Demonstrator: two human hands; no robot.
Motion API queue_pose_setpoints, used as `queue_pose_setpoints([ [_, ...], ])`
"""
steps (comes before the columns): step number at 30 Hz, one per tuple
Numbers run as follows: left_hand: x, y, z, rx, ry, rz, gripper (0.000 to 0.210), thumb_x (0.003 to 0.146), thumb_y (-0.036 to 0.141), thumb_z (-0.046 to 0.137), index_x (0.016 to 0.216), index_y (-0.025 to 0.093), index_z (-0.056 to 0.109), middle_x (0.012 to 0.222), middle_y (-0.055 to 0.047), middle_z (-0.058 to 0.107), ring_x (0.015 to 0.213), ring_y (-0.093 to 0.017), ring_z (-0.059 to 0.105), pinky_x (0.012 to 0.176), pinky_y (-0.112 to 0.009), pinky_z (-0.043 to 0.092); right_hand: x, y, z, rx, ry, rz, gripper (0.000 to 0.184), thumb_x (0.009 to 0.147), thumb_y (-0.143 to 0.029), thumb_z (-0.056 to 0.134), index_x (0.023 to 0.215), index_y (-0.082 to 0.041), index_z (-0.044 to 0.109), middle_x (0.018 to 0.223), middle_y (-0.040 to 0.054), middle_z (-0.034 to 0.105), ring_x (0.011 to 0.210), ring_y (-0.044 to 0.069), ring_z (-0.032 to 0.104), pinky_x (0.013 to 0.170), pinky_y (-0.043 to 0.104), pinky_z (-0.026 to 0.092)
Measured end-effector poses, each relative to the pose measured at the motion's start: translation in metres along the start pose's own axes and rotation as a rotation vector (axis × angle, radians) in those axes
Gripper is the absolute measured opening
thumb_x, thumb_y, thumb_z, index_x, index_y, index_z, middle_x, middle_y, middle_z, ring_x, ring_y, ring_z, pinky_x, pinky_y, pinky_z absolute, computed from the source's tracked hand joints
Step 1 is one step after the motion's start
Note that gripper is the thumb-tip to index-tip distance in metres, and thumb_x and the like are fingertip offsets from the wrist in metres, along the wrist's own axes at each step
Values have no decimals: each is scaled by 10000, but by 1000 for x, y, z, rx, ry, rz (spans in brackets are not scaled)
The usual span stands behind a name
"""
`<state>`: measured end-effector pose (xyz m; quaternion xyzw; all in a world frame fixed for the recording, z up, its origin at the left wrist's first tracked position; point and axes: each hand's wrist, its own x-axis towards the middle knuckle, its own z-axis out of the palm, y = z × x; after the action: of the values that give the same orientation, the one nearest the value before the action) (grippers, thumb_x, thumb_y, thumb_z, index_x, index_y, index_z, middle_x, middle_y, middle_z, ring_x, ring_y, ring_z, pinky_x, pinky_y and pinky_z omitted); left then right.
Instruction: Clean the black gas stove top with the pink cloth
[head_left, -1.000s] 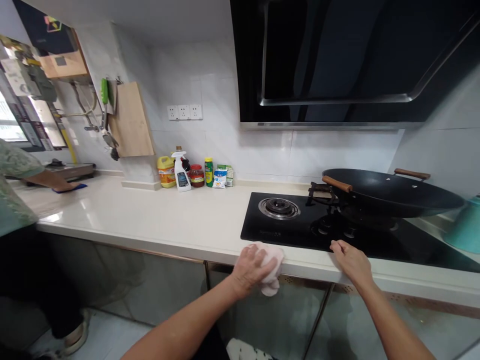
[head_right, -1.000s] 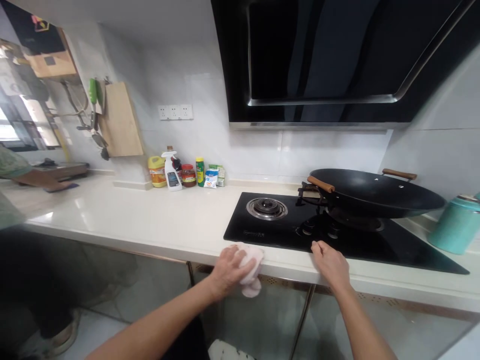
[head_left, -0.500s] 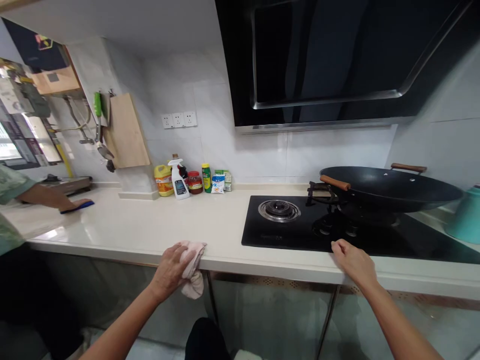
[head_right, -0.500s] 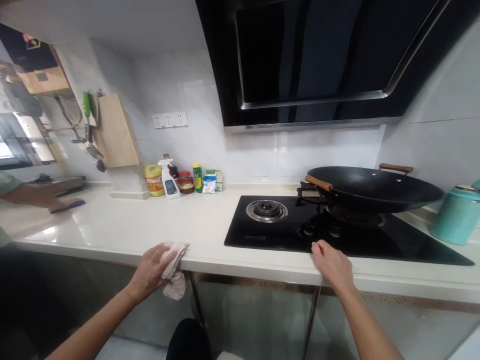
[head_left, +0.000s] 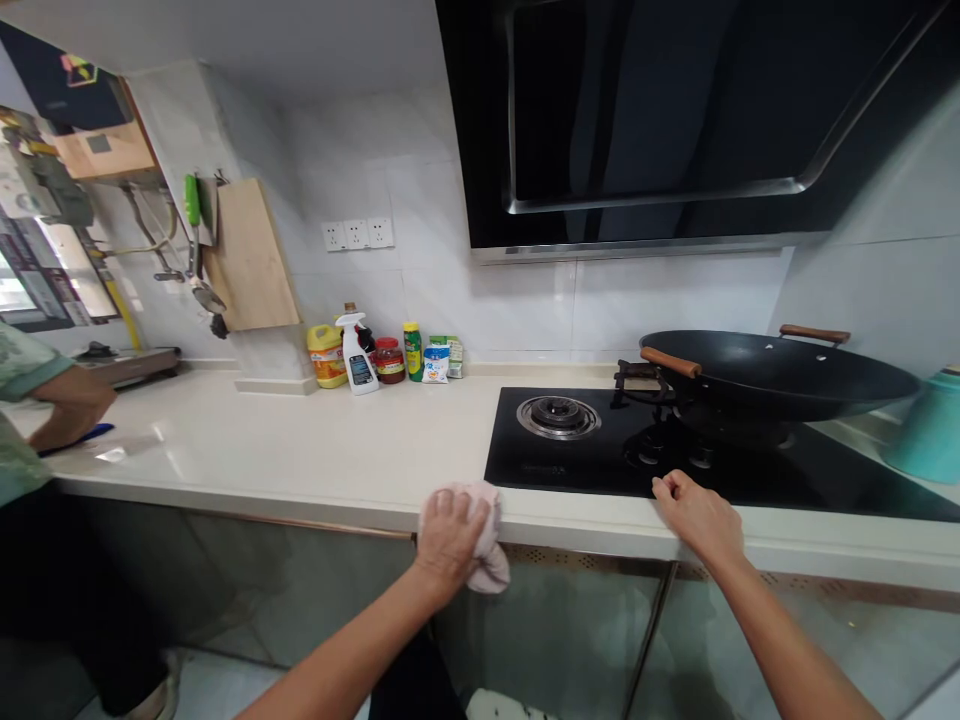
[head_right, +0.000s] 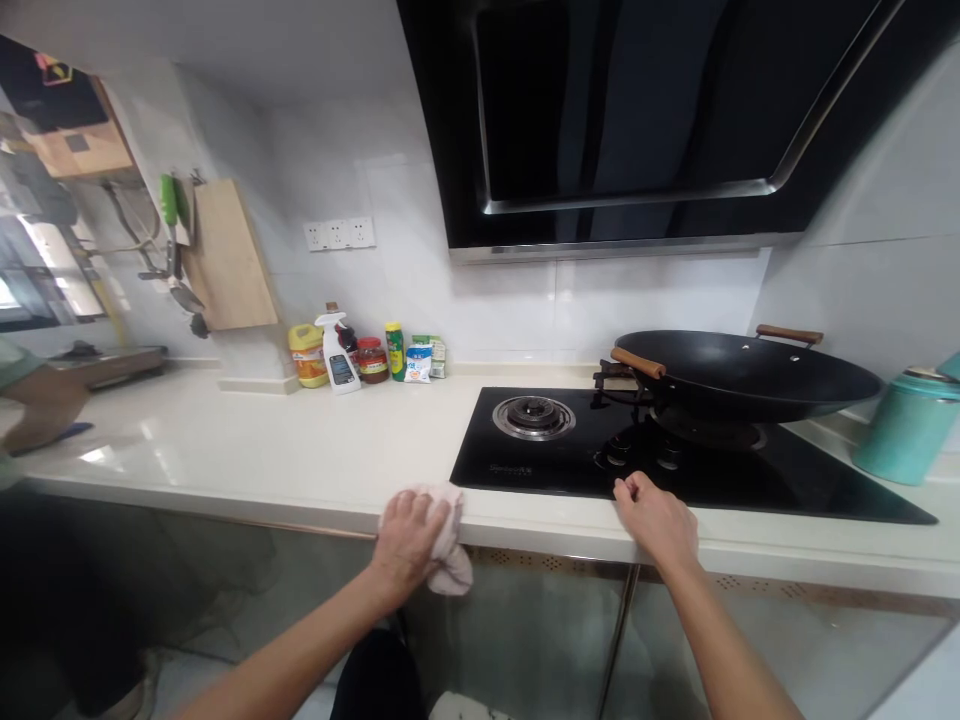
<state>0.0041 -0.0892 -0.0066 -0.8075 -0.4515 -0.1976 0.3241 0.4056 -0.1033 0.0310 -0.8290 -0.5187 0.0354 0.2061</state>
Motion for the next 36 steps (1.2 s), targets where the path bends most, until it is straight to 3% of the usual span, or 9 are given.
queue_pose_setpoints([
  [6,45,106,14,-86,142,91,370,908,407,617,1246,257,624,1091,-128,630,1018,-333,557,925,-576,451,-2,1,0,5,1,-6,464,968,-597,280,872,-291,615,815,47,706,793,240,622,637,304,317],
  [11,53,116,12,-175,235,220,371,953,382,566,1306,273,591,1169,-130,620,1069,-326,566,936,-544,471,1,8,1,33,-20,-7,463,974,-584,270,909,-299,629,819,44,715,771,234,625,637,300,334],
  [14,46,87,10,-262,232,345,408,938,408,598,1323,273,580,1238,-138,595,1165,-336,535,1008,-532,456,3,12,1,45,-29,-16,450,974,-571,267,919,-295,619,848,46,724,756,229,623,642,301,345],
  [18,26,27,8,-319,141,345,476,895,375,654,1347,260,562,1284,-158,568,1222,-335,508,1064,-537,436,3,15,1,50,-40,-22,456,970,-581,253,933,-301,610,867,46,724,766,238,618,651,310,351],
  [26,-35,-120,-18,-366,-199,97,783,662,151,694,1414,257,503,1400,-158,529,1333,-357,474,1116,-544,425,6,19,8,63,-34,-47,438,962,-577,271,927,-307,615,837,38,713,787,251,624,641,315,334],
  [28,-35,-153,-31,-495,-286,-38,743,682,147,626,1406,255,497,1386,-123,574,1305,-314,532,1102,-481,457,7,19,10,57,-23,-59,431,962,-569,280,926,-303,617,824,39,712,762,244,625,635,312,327],
  [31,-19,-195,-54,-596,-370,-421,743,715,194,576,1442,232,423,1327,-70,652,1176,-255,647,1020,-382,524,8,20,11,47,-11,-68,419,965,-557,292,922,-298,618,820,41,714,758,244,631,624,311,318],
  [33,-5,-216,-66,-509,-347,-677,773,731,233,581,1469,199,353,1305,-75,668,1147,-253,670,991,-365,537,8,20,12,44,-5,-69,412,966,-553,301,920,-295,618,810,43,714,757,248,636,615,313,313],
  [36,8,-225,-67,-354,-281,-862,813,752,271,600,1479,142,261,1344,-152,637,1197,-294,651,995,-418,528,8,21,12,51,9,-79,406,964,-549,317,906,-286,621,788,45,711,720,243,634,603,316,311],
])
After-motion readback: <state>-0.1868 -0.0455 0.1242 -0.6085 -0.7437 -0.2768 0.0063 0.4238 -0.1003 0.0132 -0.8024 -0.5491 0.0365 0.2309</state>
